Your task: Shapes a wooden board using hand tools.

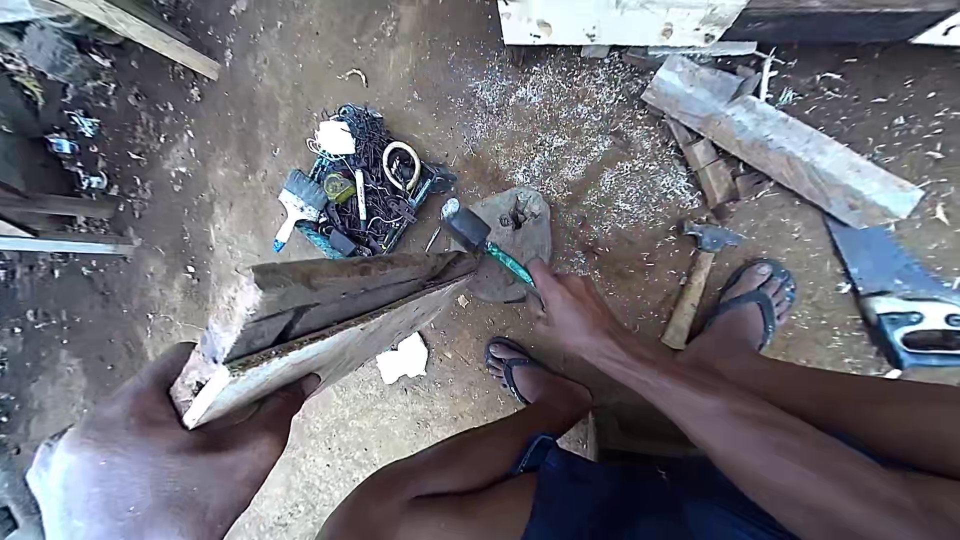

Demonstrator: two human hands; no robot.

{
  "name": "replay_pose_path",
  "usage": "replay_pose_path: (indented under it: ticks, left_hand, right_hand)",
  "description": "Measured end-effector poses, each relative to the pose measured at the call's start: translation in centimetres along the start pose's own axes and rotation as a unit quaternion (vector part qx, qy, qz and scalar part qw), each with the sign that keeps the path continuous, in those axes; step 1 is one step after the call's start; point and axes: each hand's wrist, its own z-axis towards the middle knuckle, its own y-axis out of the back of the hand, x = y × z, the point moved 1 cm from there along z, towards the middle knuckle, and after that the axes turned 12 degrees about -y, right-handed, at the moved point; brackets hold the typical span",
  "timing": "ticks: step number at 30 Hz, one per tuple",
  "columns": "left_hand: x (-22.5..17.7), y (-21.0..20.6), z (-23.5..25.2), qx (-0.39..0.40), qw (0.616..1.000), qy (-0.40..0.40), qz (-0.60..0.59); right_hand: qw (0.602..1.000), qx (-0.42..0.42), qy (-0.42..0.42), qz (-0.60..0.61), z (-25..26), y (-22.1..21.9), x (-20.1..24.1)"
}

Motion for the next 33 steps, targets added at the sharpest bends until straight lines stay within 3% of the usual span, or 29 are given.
replay_pose_path:
  ticks: [2,5,8,10,12,13,14,16,19,22,24,26,27,28,29,31,33]
  left_hand:
    - [0.6,-0.4,0.0,-0.002,1.0,0.003,0.001]
    - [1.1,-0.5,-0.1,0.001,1.0,0.004,-0.001]
    - [1.0,-0.6,0.1,0.0,1.0,0.003,-0.001]
    - [0.3,-0.5,0.1,-0.011,1.0,0.001,-0.005]
    - [-0.3,-0.4,-0.1,-0.018,1.0,0.005,-0.01]
    - [-0.2,-0.2,-0.3,-0.016,1.0,0.011,-0.013]
    - [0.0,-0.1,-0.3,-0.013,1.0,0.014,-0.016]
    - [0.7,-0.5,-0.2,-0.01,1.0,0.012,-0.016]
    - [1.1,-0.7,-0.2,0.004,0.999,0.012,-0.043]
    - [1.0,-0.7,-0.1,0.006,0.997,0.0,-0.075]
    - [1.0,-0.6,0.1,0.012,0.998,0.002,-0.057]
    - [0.5,-0.4,0.3,0.012,1.0,0.01,-0.027]
    - [0.0,-0.2,0.3,0.01,1.0,0.015,-0.015]
    - [-0.5,0.1,0.1,0.005,1.0,0.018,-0.008]
    - [-0.8,0.6,0.1,0.002,1.0,0.017,-0.008]
    - [-0.8,0.6,0.5,-0.01,1.0,0.013,-0.019]
    - [0.6,0.1,0.2,0.003,0.999,0.015,-0.042]
  right_hand:
    - [0.987,-0.124,0.075,0.068,-1.2,2.9,2.2]
    - [0.93,-0.259,0.133,0.225,-2.3,6.9,5.8]
    - [0.884,-0.318,0.141,0.313,-1.8,5.5,5.8]
    - [0.926,-0.262,0.079,0.261,-0.4,0.5,2.4]
    - [0.992,-0.044,-0.035,0.114,0.9,-2.9,-1.2]
    - [0.994,0.048,-0.076,0.065,1.5,-3.2,-2.0]
    - [0.991,0.088,-0.095,0.041,1.9,-2.7,-2.2]
    - [0.992,0.079,-0.087,0.037,1.8,-0.2,-1.8]
    - [0.986,-0.101,0.005,0.135,0.1,3.4,0.3]
    - [0.921,-0.235,0.071,0.304,-0.8,6.4,3.2]
    - [0.888,-0.285,0.078,0.352,-0.1,4.4,3.3]
    - [0.939,-0.218,0.017,0.264,1.1,-0.4,0.6]
    - [0.978,-0.112,-0.026,0.171,1.7,-2.1,-0.9]
    - [0.994,0.01,-0.062,0.091,2.4,-2.8,-1.7]
    - [0.993,0.08,-0.074,0.035,2.7,-2.9,-1.8]
    - [0.994,0.095,-0.044,-0.011,3.1,-0.9,-0.9]
    - [0.999,0.001,0.011,0.033,1.4,1.6,0.4]
